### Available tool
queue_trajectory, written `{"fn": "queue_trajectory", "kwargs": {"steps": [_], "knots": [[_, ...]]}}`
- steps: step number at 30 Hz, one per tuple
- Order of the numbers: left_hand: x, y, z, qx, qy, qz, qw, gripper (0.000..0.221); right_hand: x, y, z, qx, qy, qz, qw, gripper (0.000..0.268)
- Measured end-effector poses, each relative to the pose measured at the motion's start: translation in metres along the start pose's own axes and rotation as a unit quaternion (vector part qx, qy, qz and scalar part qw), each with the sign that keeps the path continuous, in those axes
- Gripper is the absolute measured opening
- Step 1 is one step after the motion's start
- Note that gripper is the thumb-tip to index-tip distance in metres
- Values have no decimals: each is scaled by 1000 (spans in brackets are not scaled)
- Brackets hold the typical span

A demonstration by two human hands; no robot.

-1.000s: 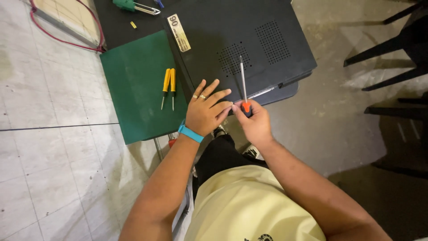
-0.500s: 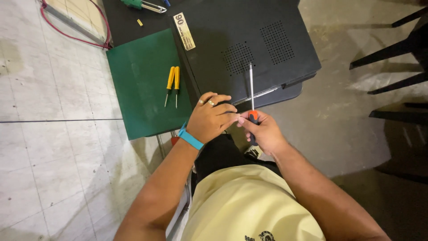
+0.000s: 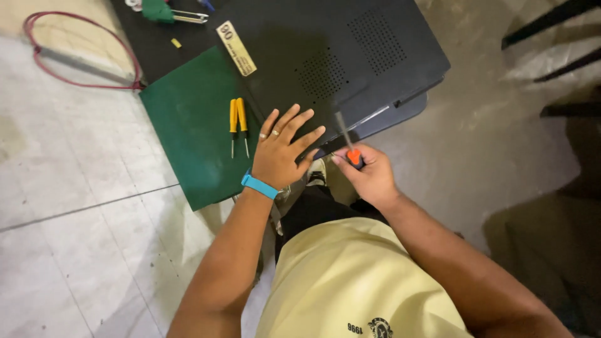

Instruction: The person is finishing internal adjustments and then placing and screwing the side panel onto a desktop computer case.

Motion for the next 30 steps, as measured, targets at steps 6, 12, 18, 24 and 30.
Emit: {"fn": "queue_trajectory", "kwargs": {"steps": [6,12,18,24,30], "knots": [[3,-2,4,46,-8,-31,998,44,-12,-27,20,176,-40,-123,976,13],[6,-3,2,74,-9,-41,996,30,-23,-31,19,201,-56,-121,970,11],[0,-5,-2,88,-19,-37,995,31,-24,-27,16,184,-47,-126,974,10],[-3,-8,-4,94,-36,-46,994,37,-23,-30,13,172,-30,-147,974,9],[-2,-7,-3,96,-31,-49,994,39,-21,-22,13,144,-17,-131,981,10]]}}
Point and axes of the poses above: each hand's wrist, its own z-axis towards the middle knuckle, its own x-axis out of the back of the hand, y = z × x, the point moved 9 cm from there along z, towards the middle knuckle, and after that the axes turned 15 degrees about x, right-handed, at the moved point
